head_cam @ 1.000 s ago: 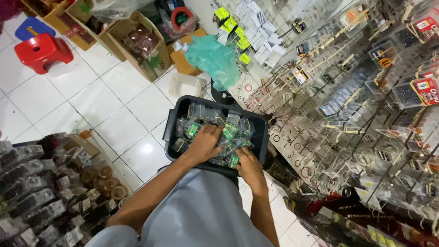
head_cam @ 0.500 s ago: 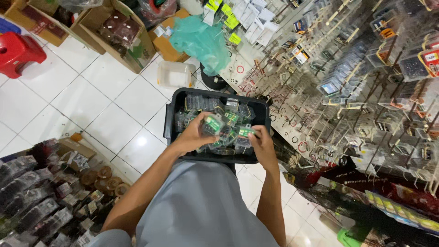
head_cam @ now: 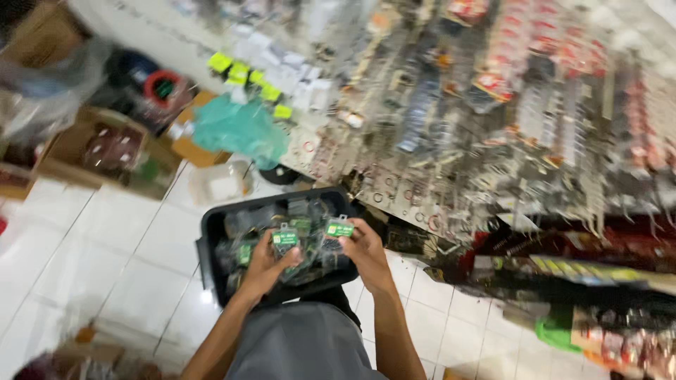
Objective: The person takes various small plastic containers of fishing tackle from a bin and hangs them onto display hooks on a wall rack.
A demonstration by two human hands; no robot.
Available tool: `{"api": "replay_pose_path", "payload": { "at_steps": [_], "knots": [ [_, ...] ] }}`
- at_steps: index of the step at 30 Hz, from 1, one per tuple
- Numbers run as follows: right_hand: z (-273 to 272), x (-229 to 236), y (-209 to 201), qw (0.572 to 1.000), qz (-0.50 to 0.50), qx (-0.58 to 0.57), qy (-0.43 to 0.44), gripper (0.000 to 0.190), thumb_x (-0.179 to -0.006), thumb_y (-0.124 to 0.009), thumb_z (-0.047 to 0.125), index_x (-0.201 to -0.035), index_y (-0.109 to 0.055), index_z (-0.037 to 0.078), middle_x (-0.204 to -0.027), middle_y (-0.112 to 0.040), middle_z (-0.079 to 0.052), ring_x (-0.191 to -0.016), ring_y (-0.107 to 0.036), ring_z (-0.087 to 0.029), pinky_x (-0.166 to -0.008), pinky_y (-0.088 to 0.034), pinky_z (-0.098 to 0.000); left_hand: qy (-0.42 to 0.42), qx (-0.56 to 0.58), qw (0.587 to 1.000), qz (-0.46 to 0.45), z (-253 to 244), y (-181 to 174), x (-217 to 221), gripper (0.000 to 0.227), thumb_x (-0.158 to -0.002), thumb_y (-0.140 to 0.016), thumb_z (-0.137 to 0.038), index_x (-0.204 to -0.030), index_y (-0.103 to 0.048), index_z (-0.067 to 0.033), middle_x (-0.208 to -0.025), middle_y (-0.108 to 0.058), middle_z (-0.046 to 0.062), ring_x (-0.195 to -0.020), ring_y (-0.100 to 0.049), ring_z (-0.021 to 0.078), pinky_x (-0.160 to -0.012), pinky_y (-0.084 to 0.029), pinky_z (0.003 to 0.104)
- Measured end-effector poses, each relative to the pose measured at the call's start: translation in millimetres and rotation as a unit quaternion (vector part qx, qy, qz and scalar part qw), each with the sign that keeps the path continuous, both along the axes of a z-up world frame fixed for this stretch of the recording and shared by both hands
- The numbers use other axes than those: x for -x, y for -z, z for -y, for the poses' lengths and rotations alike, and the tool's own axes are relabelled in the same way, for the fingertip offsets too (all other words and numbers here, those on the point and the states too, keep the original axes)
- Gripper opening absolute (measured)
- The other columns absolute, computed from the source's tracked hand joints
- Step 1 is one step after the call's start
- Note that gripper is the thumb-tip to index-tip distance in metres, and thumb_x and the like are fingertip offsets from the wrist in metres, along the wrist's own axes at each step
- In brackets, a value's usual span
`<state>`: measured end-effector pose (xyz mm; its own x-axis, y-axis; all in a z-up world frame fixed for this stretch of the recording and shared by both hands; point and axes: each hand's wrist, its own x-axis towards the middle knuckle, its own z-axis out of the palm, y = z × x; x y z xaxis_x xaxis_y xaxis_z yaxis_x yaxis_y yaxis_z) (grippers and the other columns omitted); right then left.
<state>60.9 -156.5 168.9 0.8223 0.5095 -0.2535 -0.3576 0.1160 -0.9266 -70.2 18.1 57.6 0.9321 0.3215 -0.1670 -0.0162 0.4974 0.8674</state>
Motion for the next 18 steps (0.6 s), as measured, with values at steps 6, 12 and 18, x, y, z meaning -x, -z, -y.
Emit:
{"api": "replay_pose_path", "payload": {
  "at_steps": [6,12,18],
  "knots": [
    [32,-22,-22,0.999,0.018,-0.026,0.040,0.026,-0.091,-0.075,0.007,-0.114,-0.067,-0.003,-0.104,-0.074,-0.020,-0.097,-0.070,-0.024,-0.082,-0.055,-0.0378,0.022,0.018,0.999,-0.043,13,1,-45,0.081,-0.095,-0.070,-0.009,-0.149,-0.016,0.0191,-0.117,-0.058,0.029,-0.096,-0.073,0.0387,-0.080,-0.067,0.056],
    [55,-61,-62,0.998,0.050,0.031,0.024,0.030,-0.089,-0.077,0.022,-0.116,-0.072,0.008,-0.117,-0.073,-0.009,-0.102,-0.071,-0.025,-0.079,-0.056,-0.0391,-0.017,0.020,0.997,-0.069,19,-42,-81,0.031,-0.092,-0.071,-0.013,-0.120,-0.059,-0.0064,-0.108,-0.065,0.010,-0.101,-0.067,0.0174,-0.088,-0.068,0.047],
    [53,-109,-162,0.964,0.199,0.132,0.118,0.025,-0.089,-0.064,0.006,-0.112,-0.074,0.007,-0.114,-0.070,-0.008,-0.105,-0.068,-0.021,-0.095,-0.061,-0.0440,0.003,0.050,0.971,-0.234,26,-105,-100,0.072,-0.093,-0.062,-0.015,-0.157,-0.030,-0.0112,-0.136,-0.063,0.029,-0.106,-0.075,0.0400,-0.105,-0.058,0.046]
  ]
}}
